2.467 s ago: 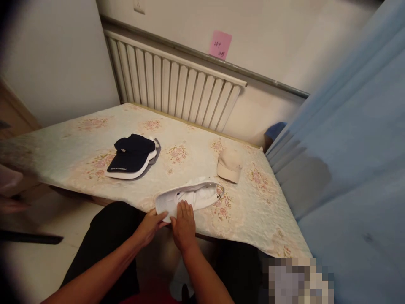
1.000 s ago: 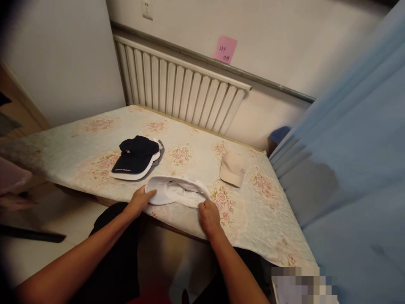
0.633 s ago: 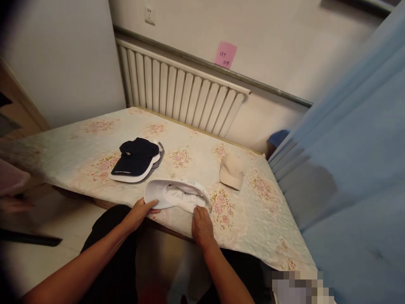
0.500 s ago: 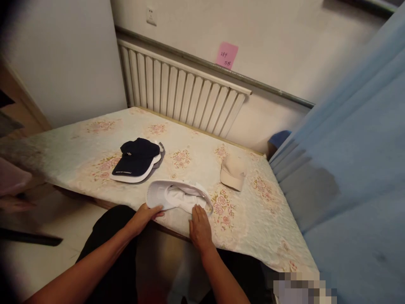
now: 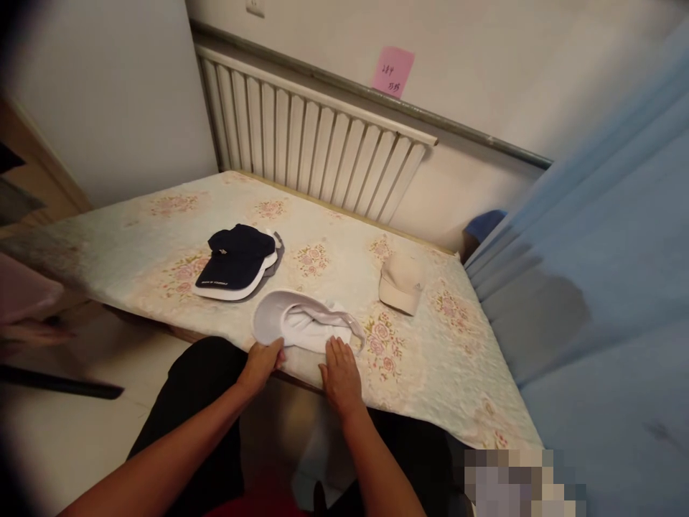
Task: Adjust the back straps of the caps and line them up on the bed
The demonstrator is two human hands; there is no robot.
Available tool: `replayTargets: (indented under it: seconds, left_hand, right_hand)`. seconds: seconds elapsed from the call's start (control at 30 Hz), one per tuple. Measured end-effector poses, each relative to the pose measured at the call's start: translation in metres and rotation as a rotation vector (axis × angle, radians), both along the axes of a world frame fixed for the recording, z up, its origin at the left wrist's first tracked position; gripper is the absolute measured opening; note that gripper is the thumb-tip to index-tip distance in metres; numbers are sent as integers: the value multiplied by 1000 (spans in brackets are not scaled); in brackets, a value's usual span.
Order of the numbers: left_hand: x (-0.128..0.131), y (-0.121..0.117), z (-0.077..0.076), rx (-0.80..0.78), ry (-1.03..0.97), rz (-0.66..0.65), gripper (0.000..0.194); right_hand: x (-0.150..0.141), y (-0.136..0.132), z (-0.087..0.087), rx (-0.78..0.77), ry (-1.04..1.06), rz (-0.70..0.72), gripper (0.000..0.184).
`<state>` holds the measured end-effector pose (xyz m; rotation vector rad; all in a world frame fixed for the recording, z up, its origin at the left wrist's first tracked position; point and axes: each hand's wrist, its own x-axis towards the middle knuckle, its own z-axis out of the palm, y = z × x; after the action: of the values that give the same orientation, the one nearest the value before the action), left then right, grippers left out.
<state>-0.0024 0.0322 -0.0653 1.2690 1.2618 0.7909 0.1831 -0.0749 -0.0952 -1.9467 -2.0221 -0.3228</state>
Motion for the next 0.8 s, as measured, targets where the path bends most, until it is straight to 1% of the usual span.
replayTargets:
  seconds: [0.13,0.23,0.3,0.37,0.43,0.57,0.7,0.8]
  left_hand:
    - [-4,-1,-5,-22,3,36,33]
    - [-1,0,-9,-27,-5,36,32]
    - [-1,0,-11,-28,-9,36,32]
    - [-1,-1,-12,-28,-13,39,33]
    - [-2,-2,-14,-26,-20,40,32]
    - [-3,-2,-17,-29,-28,32,32]
    - [-4,-2,-19,-20,-34,28,31]
    - [-6,-3,-20,-5,-38,20,32]
  right_hand:
    - [-8,1,2,-15,0,-35,49]
    - [-16,2,4,-10,14,-95,53]
    - [-23,3,5,-7,28,-111,56]
    - [-31,4,5,-15,36,-90,58]
    - [-40,7,4,-24,42,-35,59]
    - [-61,21,1,-38,62,64,60]
    - [-79,37,2,-45,71,97,61]
    - [-83,41,3,-51,63,114,62]
